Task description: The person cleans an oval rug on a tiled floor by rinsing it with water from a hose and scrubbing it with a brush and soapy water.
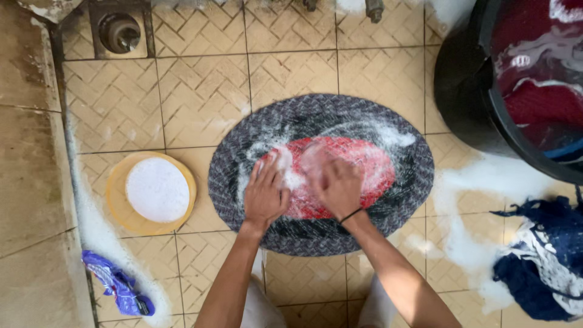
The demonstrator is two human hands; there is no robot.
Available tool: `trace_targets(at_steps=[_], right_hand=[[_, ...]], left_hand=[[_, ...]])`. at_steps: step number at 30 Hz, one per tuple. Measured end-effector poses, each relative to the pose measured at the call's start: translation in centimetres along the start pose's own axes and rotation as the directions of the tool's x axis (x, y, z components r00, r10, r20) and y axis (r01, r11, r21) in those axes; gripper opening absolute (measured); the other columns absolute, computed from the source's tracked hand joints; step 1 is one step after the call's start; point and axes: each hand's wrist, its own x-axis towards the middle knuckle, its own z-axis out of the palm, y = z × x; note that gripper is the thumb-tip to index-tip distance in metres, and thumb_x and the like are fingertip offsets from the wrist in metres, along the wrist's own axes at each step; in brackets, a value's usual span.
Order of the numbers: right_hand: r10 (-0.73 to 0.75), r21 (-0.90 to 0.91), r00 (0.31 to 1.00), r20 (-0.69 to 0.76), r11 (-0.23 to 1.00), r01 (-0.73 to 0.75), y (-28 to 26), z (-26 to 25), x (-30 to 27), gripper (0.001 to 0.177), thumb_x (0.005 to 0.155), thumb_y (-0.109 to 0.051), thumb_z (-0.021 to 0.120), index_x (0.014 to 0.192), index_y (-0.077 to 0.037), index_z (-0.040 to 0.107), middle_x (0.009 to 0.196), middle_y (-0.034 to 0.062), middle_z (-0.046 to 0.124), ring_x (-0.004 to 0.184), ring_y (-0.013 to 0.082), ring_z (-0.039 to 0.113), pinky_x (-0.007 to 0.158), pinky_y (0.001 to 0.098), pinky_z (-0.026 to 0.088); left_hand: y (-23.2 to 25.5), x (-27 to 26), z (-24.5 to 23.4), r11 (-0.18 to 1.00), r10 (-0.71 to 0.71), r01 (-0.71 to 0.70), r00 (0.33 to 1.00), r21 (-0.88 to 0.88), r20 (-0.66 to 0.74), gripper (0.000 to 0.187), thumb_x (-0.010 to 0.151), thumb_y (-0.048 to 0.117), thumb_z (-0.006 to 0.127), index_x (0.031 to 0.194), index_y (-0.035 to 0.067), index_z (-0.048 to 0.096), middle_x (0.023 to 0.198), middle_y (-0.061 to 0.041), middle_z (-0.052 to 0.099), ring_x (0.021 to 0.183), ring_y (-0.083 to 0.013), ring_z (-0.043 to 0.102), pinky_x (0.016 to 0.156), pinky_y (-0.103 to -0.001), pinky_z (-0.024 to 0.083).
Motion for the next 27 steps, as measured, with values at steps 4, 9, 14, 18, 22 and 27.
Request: trace_targets(at_steps=[4,9,14,18,22,27], right_hand=[[-0.191,0.129,0.968,0.160,0.977,0.172,1.5,-2.7,-4.8,0.060,0.097,-0.045,0.062,0.149,-0.016,0.058,0.100,0.0092,0.069,0.087,0.0240,0.065,0.081,0.0463,0.045],[0.124,-0.200,0.989,0.086,0.974,-0.105,12.1,-6.5,-5.3,0.055,0.097,-0.041,0.062,0.148,-0.019,0.059,0.084,0.0059,0.066,0.074,0.0236,0.059,0.078,0.0500,0.039],[0.293,-0.099,0.954,-0.065,0.949,-0.298,10.7,-4.2,-3.9,0.058,0.100,-0.040,0.061,0.151,-0.013,0.056,0.091,0.0098,0.065,0.083,0.0279,0.061,0.078,0.0471,0.040],[0.061,0.056,0.990,0.130,0.996,-0.068,5.6,-3.7,-6.9,0.054,0.101,-0.043,0.061,0.146,-0.014,0.057,0.095,0.0117,0.067,0.086,0.0271,0.062,0.078,0.0460,0.044],[-0.120,0.070,0.973,0.198,0.992,0.108,7.7,-6.3,-8.8,0.057,0.094,-0.048,0.063,0.141,-0.017,0.059,0.095,0.0109,0.071,0.084,0.0261,0.063,0.074,0.0476,0.045],[0.294,0.057,0.942,0.159,0.950,-0.306,11.7,-9.7,-8.2,0.066,0.095,-0.045,0.065,0.149,-0.009,0.054,0.098,0.0165,0.069,0.088,0.0322,0.063,0.080,0.0491,0.045]], left_hand=[[0.5,0.4,-0.4,1.000,-0.018,0.019,1.000,0.021,-0.021,0.062,0.087,0.026,0.057,0.144,0.001,0.055,0.162,-0.016,0.041,0.151,-0.0309,0.034,0.126,-0.049,0.021],[0.9,0.4,-0.5,0.999,-0.031,0.032,0.999,0.038,-0.036,0.063,0.087,0.032,0.059,0.144,0.003,0.054,0.164,-0.014,0.035,0.154,-0.0295,0.029,0.126,-0.050,0.019],[2.1,0.2,0.4,0.993,-0.043,0.051,0.996,0.105,-0.079,0.070,0.089,0.032,0.059,0.150,0.001,0.050,0.167,-0.017,0.033,0.155,-0.0326,0.028,0.127,-0.050,0.019],[4.2,-0.5,2.4,0.996,0.035,-0.032,0.999,0.079,-0.035,0.070,0.092,0.033,0.057,0.152,-0.003,0.045,0.165,-0.020,0.033,0.154,-0.0342,0.029,0.127,-0.049,0.018],[5.2,-2.2,2.7,0.966,0.228,-0.250,0.943,0.065,0.242,0.068,0.092,0.038,0.057,0.150,0.003,0.043,0.163,-0.017,0.035,0.152,-0.0317,0.031,0.125,-0.049,0.018],[5.3,-3.5,2.7,0.869,0.491,-0.493,0.841,-0.054,0.226,0.063,0.099,0.039,0.055,0.152,0.007,0.047,0.164,-0.012,0.037,0.153,-0.0270,0.032,0.126,-0.047,0.021]])
